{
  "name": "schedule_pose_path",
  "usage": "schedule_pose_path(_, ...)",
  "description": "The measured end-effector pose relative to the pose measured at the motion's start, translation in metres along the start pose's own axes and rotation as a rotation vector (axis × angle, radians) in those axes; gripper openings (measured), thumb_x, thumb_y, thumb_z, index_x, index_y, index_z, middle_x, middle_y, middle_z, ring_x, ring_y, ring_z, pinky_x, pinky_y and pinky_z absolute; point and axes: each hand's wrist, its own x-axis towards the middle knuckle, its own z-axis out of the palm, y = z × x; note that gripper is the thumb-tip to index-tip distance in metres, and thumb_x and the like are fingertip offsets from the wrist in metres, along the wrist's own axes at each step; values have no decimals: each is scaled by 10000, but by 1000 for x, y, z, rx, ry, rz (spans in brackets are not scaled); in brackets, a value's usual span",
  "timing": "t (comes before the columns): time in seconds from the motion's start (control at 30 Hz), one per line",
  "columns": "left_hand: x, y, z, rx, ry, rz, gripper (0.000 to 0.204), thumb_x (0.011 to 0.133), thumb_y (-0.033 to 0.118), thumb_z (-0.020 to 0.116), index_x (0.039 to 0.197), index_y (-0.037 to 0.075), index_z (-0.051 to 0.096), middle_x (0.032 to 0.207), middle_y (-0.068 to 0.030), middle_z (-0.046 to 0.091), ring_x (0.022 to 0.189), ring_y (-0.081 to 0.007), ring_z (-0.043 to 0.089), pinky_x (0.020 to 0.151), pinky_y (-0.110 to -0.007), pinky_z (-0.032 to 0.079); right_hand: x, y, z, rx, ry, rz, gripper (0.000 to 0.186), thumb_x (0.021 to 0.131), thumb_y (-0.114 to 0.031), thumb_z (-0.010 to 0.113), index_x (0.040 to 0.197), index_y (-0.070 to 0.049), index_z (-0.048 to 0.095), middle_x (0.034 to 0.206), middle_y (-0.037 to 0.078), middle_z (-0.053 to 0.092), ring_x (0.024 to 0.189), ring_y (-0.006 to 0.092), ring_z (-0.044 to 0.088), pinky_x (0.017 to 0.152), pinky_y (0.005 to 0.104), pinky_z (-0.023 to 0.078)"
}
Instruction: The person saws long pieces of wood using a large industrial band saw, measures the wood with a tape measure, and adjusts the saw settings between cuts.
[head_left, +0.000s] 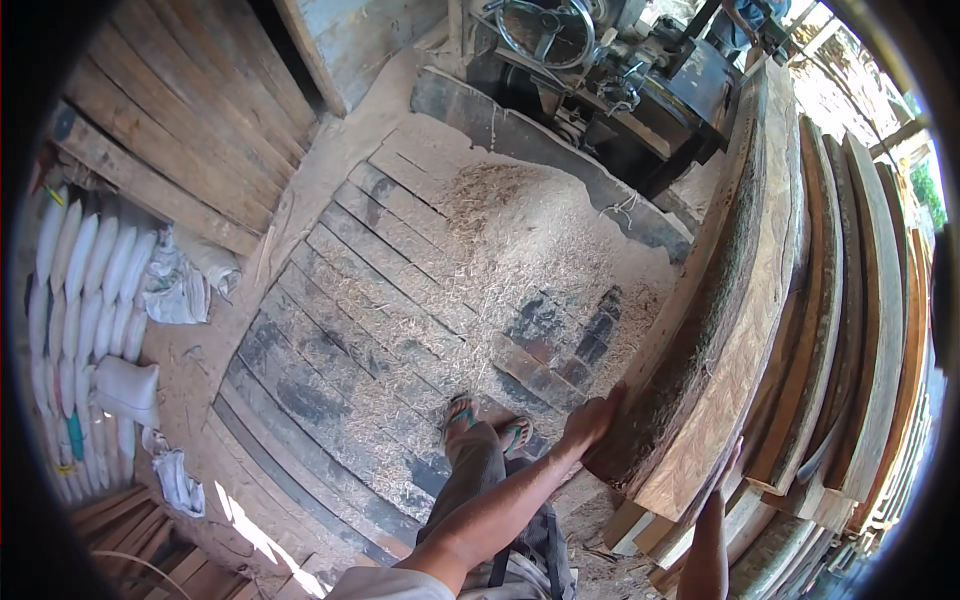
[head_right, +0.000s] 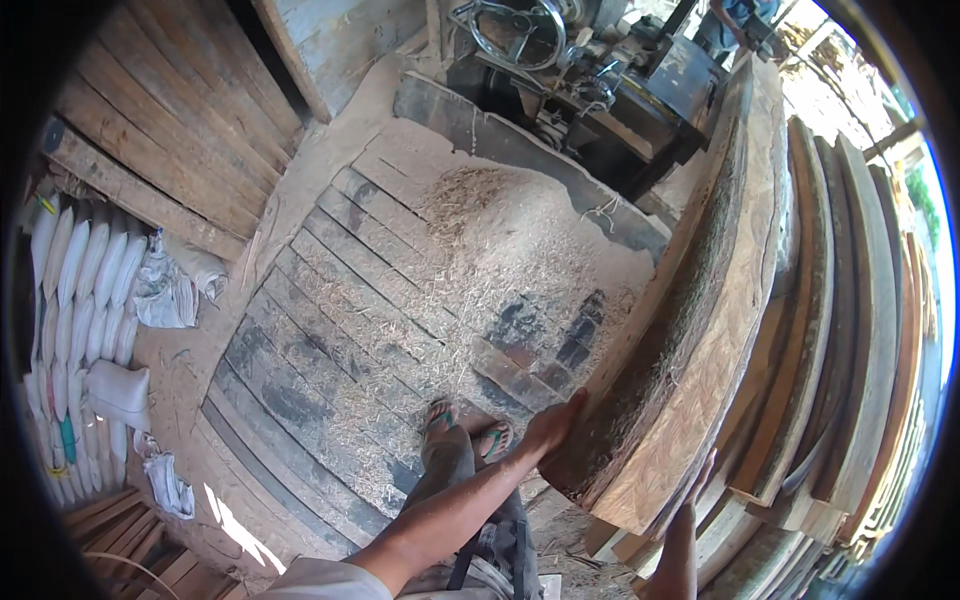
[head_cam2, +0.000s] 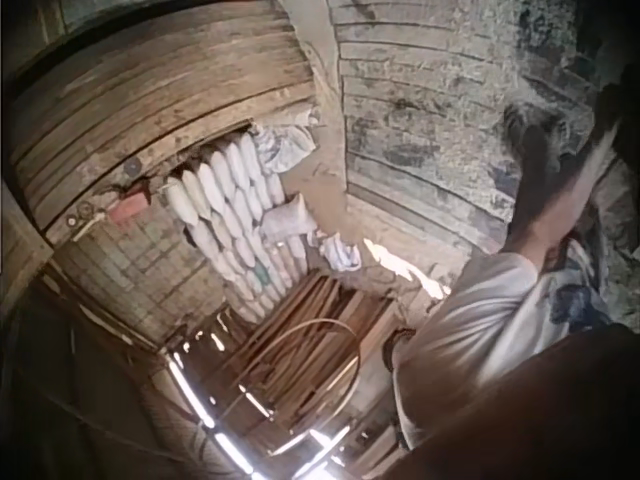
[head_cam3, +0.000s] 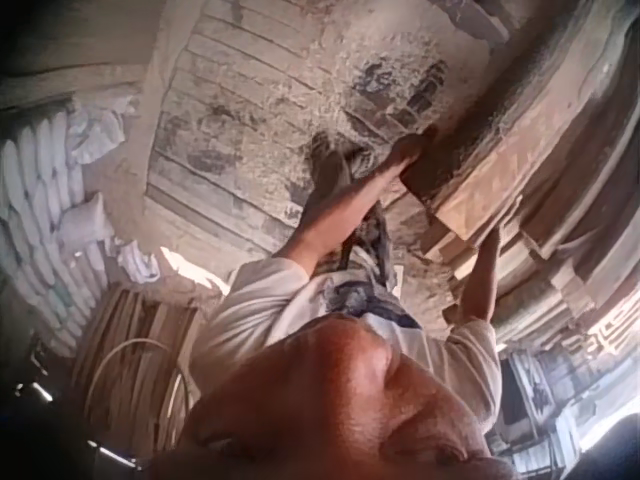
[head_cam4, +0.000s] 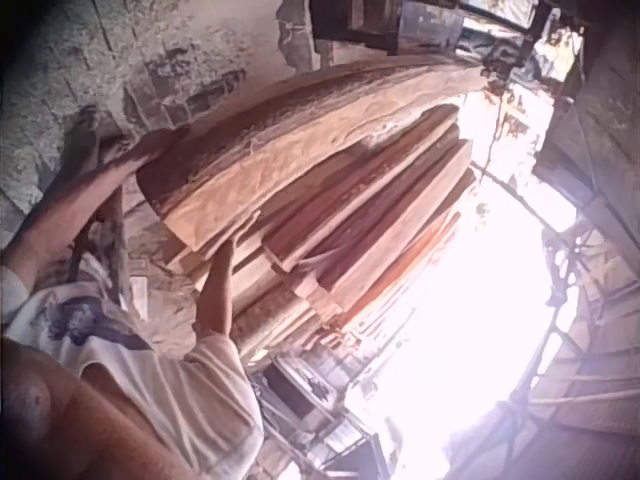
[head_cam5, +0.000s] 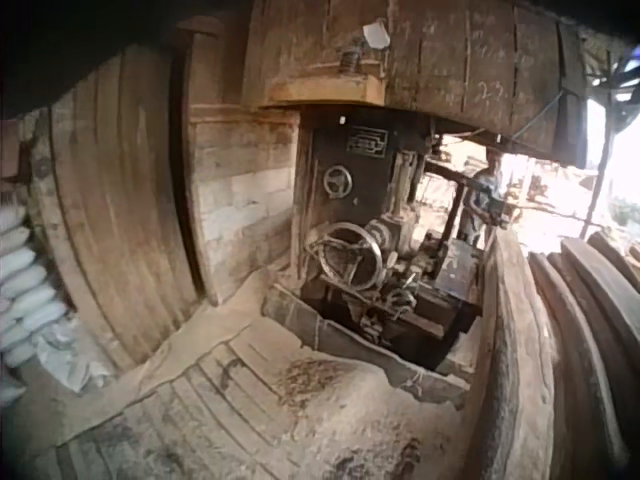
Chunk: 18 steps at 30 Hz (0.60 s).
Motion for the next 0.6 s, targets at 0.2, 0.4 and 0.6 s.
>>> schedule_pose_path(0.2, -48, -147, -47, -255, -89, 103, 794, 926, 678, 266, 1264, 29, 575, 1283, -205, 558, 1238, -291, 488, 1047, -360, 314, -126, 87, 24, -144, -155, 141, 862, 861, -732, 359, 1453, -107, 314, 1396, 139, 417, 1241, 329, 430, 1057, 481, 341)
schedule_pose_path(0.4, -192, -255, -76, -488, -123, 21, 724, 964, 587, 335, 1392, 10, 430, 1318, -97, 520, 1197, -186, 469, 1063, -292, 305, -220, 178, 2, 35, -183, 219, 842, 867, -690, 423, 1444, -83, 336, 1404, 126, 440, 1236, 308, 457, 1040, 450, 365)
schedule_pose_path(0.6, -270, -413, -116, -361, -112, -92, 742, 963, 613, 271, 1407, 39, 422, 1353, -101, 515, 1226, -218, 471, 1074, -290, 305, -362, 249, 0, -2, -39, 235, 826, 865, -647, 484, 1423, -49, 370, 1372, 124, 483, 1229, 265, 470, 1050, 396, 344)
